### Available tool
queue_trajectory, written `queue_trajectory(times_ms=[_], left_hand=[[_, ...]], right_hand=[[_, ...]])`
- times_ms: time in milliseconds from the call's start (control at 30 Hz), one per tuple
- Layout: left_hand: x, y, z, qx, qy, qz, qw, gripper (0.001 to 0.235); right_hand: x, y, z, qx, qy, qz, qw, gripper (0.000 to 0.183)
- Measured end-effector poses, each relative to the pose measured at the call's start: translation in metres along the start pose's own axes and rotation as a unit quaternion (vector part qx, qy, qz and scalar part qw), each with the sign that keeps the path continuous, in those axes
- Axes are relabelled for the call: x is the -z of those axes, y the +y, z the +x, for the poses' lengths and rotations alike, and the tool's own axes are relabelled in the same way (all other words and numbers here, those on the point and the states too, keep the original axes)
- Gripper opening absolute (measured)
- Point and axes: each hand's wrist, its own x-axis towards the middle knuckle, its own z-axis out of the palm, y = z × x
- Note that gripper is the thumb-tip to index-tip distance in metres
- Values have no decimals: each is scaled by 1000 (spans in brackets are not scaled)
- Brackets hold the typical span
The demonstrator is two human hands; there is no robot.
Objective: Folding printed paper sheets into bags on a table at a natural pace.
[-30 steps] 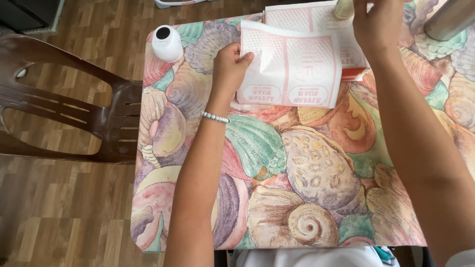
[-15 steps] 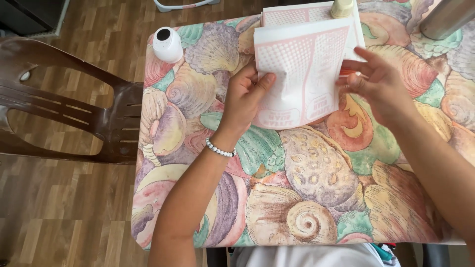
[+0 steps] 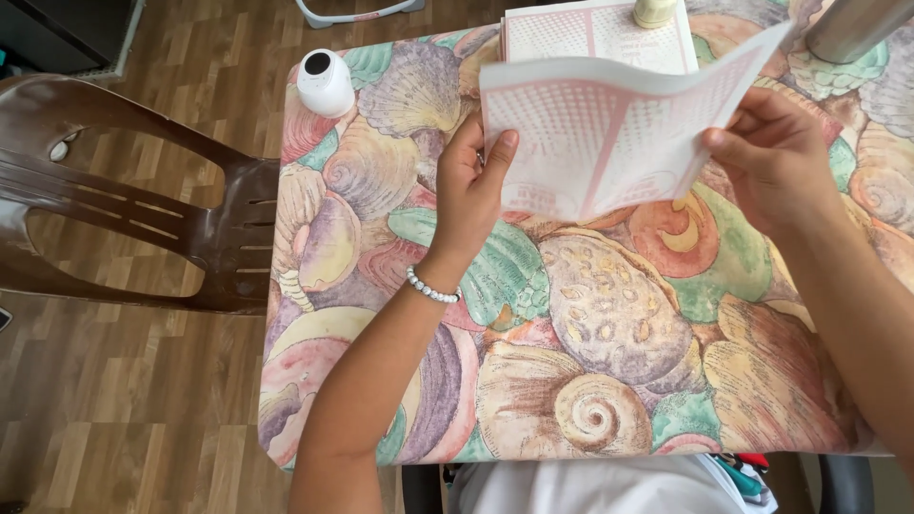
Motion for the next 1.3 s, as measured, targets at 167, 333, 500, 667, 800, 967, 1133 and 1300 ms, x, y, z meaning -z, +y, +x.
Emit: queue_trajectory(times_ms=[167,333,500,667,800,967,1133,1300], left_hand=[[-8,-10,-10,32,-1,-3,999,32],[-13,-16,-15,41,4,16,999,25],[-18,-16,-20,36,64,33,997,22],[-24,-24,-24,47,58,-1,997,21],[-26,-26,-27,59,77,20,995,29],[-29,-28,-29,69,83,18,994,22],[-33,-30,-33,61,98,20,993,24],[-34,-31,-33,75,100,14,992,25]], right_hand=[[-4,-12,-9,-7,-45,-63,997,58],[-22,-12,-16,-38,69,-146,986,32],[-22,-11,-21,47,53,-149,986,30],[-30,-8,-22,45,48,-209,976,32],[-31,-9,-22,77,27,-196,977,36],[-26,2,-25,38,60,-259,963,33],[-26,4,-28,61,96,-312,943,21],[-30,5,-28,30,72,-274,959,20]])
